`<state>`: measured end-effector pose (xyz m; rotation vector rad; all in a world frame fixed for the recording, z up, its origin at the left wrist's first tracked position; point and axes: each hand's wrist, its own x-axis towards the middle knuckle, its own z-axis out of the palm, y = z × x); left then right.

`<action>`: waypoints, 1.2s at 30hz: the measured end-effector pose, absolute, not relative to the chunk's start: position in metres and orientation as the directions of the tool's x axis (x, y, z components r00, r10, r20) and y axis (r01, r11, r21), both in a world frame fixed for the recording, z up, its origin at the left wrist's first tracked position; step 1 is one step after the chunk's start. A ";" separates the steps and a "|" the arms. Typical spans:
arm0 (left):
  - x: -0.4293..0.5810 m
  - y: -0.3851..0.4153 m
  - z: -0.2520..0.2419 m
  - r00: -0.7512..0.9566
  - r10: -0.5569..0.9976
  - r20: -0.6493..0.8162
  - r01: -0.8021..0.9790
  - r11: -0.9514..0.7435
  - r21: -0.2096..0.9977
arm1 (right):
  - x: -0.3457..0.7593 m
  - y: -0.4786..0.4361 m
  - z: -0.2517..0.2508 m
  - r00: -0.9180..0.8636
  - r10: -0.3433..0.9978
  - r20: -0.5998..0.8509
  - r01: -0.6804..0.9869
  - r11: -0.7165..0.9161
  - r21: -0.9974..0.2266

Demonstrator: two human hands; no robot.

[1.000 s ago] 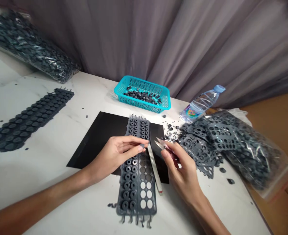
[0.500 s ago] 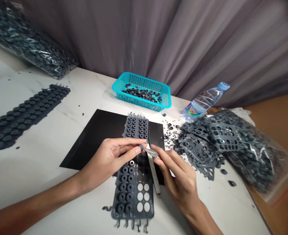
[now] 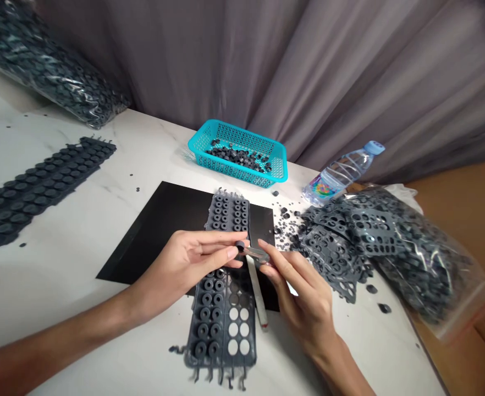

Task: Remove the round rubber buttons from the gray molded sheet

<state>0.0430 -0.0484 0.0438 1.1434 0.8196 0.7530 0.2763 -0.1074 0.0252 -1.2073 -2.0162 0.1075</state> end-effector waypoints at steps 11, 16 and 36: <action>0.043 -0.049 0.043 0.520 0.839 -0.160 -0.095 0.243 0.965 | 0.279 -0.108 0.031 -0.240 0.825 0.511 0.630 0.533 -0.565; 0.044 -0.050 0.042 0.499 0.852 -0.157 -0.093 0.233 0.968 | 0.279 -0.108 0.030 -0.249 0.816 0.521 0.637 0.544 -0.546; 0.046 -0.053 0.043 0.506 0.858 -0.086 -0.093 0.153 0.984 | 0.279 -0.109 0.029 -0.282 0.793 0.540 0.662 0.568 -0.488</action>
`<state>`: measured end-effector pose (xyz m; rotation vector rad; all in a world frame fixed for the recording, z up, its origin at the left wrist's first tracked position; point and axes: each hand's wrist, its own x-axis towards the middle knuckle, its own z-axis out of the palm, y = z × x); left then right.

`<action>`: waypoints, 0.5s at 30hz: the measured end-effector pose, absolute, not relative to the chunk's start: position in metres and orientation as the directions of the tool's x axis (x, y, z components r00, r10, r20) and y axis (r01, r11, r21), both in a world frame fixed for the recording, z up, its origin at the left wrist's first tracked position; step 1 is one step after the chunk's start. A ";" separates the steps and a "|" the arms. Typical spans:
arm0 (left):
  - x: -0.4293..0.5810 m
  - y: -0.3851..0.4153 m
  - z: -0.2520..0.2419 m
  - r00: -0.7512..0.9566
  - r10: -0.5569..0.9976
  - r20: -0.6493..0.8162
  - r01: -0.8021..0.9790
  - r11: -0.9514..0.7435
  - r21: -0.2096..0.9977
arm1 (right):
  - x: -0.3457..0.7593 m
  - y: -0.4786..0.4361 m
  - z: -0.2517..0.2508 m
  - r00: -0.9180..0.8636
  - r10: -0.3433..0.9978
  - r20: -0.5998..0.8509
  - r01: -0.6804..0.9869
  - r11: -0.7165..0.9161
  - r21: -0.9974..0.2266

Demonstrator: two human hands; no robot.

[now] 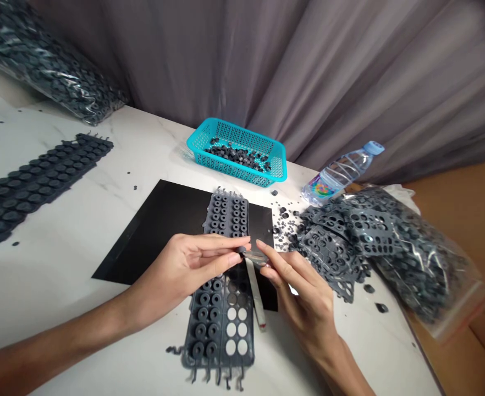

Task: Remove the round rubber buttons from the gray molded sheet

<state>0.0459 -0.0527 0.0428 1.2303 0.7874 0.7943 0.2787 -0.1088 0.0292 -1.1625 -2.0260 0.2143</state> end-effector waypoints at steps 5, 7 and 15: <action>0.045 -0.052 0.042 0.511 0.856 -0.076 -0.093 0.142 0.985 | 0.279 -0.108 0.028 -0.292 0.788 0.543 0.658 0.577 -0.484; 0.045 -0.053 0.042 0.509 0.858 -0.073 -0.095 0.140 0.986 | 0.279 -0.108 0.028 -0.293 0.786 0.544 0.662 0.577 -0.478; 0.046 -0.054 0.042 0.507 0.858 -0.085 -0.102 0.158 0.982 | 0.279 -0.108 0.027 -0.289 0.785 0.549 0.660 0.578 -0.480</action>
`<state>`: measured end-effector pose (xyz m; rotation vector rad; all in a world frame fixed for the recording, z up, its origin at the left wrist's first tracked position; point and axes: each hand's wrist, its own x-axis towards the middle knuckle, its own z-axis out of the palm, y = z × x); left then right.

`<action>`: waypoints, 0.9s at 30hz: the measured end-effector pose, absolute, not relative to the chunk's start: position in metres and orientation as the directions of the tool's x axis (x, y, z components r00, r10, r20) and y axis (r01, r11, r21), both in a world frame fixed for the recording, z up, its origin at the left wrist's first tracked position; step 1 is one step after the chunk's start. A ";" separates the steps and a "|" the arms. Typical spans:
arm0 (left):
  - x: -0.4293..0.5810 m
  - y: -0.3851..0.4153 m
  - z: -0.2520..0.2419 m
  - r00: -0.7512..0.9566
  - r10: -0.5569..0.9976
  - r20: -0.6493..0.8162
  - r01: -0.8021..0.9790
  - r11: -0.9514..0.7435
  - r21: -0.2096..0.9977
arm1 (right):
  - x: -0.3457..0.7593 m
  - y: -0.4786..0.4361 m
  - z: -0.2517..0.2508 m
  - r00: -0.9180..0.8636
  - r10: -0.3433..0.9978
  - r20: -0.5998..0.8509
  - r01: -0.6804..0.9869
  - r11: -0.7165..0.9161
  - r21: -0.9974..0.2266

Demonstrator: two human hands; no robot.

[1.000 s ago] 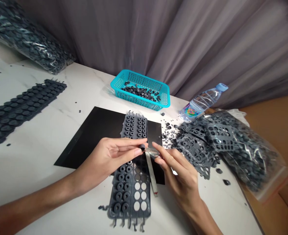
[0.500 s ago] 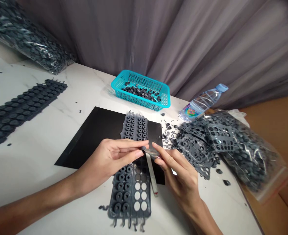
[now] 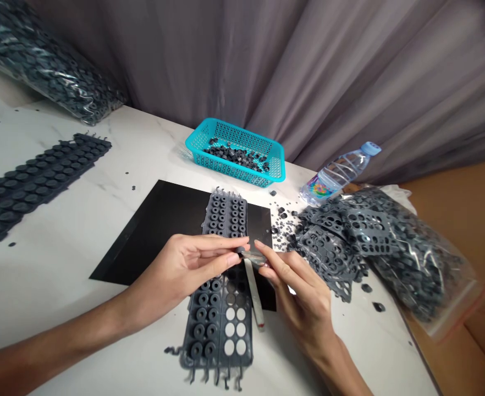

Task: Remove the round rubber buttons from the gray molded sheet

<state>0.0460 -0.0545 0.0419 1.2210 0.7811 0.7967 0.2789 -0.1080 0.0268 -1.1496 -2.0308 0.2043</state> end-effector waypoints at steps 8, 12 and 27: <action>0.045 -0.054 0.045 0.518 0.850 -0.094 -0.098 0.168 0.981 | 0.281 -0.108 0.029 -0.267 0.786 0.557 0.649 0.574 -0.499; 0.045 -0.054 0.045 0.514 0.852 -0.096 -0.098 0.169 0.981 | 0.284 -0.109 0.031 -0.252 0.791 0.558 0.656 0.563 -0.503; 0.045 -0.051 0.043 0.514 0.856 -0.058 -0.055 0.100 0.993 | 0.287 -0.094 0.014 0.005 0.903 0.430 0.786 0.262 -0.560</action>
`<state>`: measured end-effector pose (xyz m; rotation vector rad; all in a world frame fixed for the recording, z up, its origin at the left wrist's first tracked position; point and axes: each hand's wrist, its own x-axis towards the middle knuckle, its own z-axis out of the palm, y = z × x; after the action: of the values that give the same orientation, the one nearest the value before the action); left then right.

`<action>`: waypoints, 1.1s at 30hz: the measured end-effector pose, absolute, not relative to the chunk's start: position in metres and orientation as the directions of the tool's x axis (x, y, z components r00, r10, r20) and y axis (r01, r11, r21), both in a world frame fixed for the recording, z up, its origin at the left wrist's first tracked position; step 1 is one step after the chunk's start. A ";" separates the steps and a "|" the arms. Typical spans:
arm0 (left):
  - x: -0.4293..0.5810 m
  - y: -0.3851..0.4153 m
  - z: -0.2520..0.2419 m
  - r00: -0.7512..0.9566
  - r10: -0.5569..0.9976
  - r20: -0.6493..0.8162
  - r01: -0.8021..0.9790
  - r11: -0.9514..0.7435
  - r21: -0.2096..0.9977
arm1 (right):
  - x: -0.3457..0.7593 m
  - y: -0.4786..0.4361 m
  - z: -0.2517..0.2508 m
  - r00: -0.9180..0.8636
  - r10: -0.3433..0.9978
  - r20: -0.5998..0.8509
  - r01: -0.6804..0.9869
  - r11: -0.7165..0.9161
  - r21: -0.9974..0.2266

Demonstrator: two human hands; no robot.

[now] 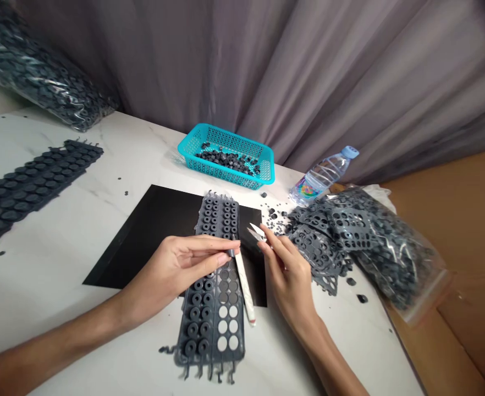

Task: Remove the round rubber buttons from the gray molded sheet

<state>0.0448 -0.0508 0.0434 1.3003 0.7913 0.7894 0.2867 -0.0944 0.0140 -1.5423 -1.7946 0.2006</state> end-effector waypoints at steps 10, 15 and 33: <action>0.046 -0.041 0.033 0.493 0.870 0.005 0.067 -0.044 0.997 | 0.292 -0.004 0.017 -0.084 0.970 0.229 0.935 0.157 -0.317; 0.044 -0.032 0.019 0.452 0.870 0.198 0.240 -0.332 0.912 | 0.283 0.035 0.009 -0.058 0.966 0.253 0.963 0.120 -0.239; 0.083 0.118 0.049 0.445 0.694 0.566 0.514 -0.715 0.473 | 0.289 -0.047 0.044 -0.232 0.972 0.039 0.871 0.225 -0.436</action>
<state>0.0832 0.1183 0.0492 2.4651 1.0505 1.1291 0.2886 -0.0466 0.0437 -1.7217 -2.2001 0.4704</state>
